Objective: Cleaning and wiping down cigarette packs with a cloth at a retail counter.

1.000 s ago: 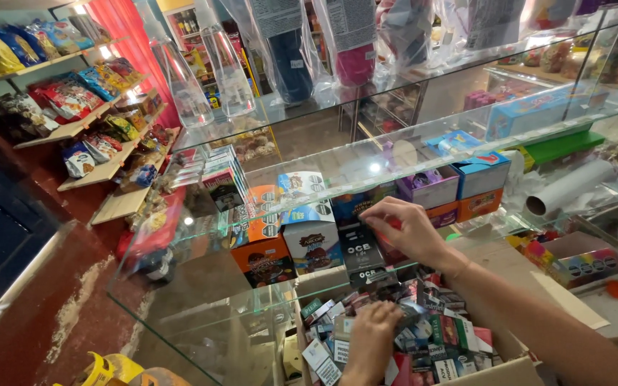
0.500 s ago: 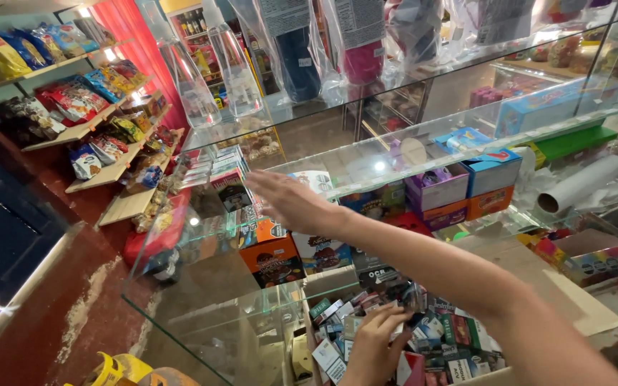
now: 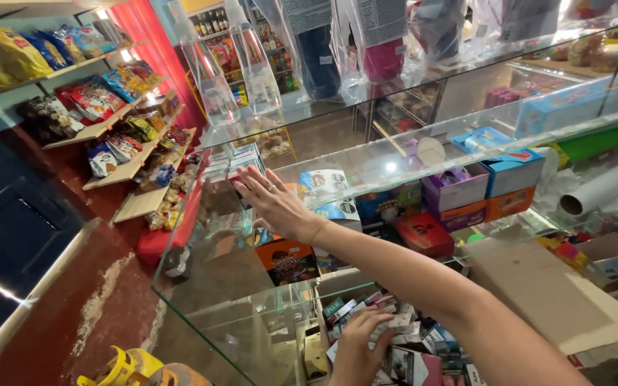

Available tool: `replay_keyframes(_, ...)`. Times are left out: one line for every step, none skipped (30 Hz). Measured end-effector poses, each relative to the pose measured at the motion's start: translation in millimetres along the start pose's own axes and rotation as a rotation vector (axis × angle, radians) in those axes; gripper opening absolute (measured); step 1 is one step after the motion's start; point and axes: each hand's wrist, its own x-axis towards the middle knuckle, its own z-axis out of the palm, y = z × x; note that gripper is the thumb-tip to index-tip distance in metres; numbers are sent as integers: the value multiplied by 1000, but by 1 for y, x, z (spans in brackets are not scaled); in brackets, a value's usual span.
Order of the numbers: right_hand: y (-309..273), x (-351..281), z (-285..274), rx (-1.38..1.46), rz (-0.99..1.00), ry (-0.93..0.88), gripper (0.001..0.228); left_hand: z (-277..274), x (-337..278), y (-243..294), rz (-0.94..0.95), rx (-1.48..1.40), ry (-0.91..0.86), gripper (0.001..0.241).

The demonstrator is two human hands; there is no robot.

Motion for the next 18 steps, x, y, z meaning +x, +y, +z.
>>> replay_keyframes(1, 1, 3, 1, 5, -2, 109, 1, 0, 2, -1, -1, -6, 26)
replay_keyframes(1, 3, 5, -43, -2, -39, 123, 2, -1, 4, 24, -10, 17, 26)
replay_keyframes(3, 5, 7, -91, -14, -76, 139, 4, 1, 6, 53, -19, 44, 27)
replay_keyframes(4, 7, 6, -93, -13, -76, 139, 5, 1, 6, 55, -20, 43, 27)
replay_keyframes(3, 9, 6, -22, 1, -14, 119, 6, 2, 5, 89, -18, 62, 25)
replay_keyframes(3, 12, 5, 48, 15, 49, 99, 7, 2, 5, 123, -17, 80, 23)
replay_keyframes(1, 13, -1, 48, 11, 48, 99, 5, 1, 6, 123, -19, 84, 23)
replay_keyframes(0, 14, -7, 138, 11, 154, 69, 4, 1, 7, 79, -23, 65, 25)
replay_keyframes(-1, 15, -13, 228, 14, 261, 64, 2, 0, 7, 34, -25, 44, 26)
replay_keyframes(-1, 15, -15, 230, 14, 259, 64, 0, 0, 6, 32, -26, 44, 26)
replay_keyframes(-1, 14, -16, 232, 52, 230, 58, -2, 1, 5, 55, -39, 55, 26)
replay_keyframes(0, 14, -18, 233, 90, 201, 53, -4, 1, 4, 78, -52, 65, 26)
replay_keyframes(3, 11, -18, 233, 89, 199, 53, -8, 2, 9, 78, -54, 66, 26)
replay_keyframes(6, 8, -19, 296, 103, 167, 36, -11, 3, 13, 35, -72, 78, 26)
replay_keyframes(9, 6, -20, 358, 118, 137, 23, -15, 4, 18, -7, -89, 89, 26)
replay_keyframes(10, -1, -24, 356, 120, 137, 23, -14, 5, 15, -5, -89, 87, 26)
replay_keyframes(12, -7, -29, 432, 165, 134, 22, -14, 8, 13, -71, -110, 146, 29)
replay_keyframes(14, -13, -34, 508, 210, 131, 23, -13, 10, 11, -136, -131, 204, 34)
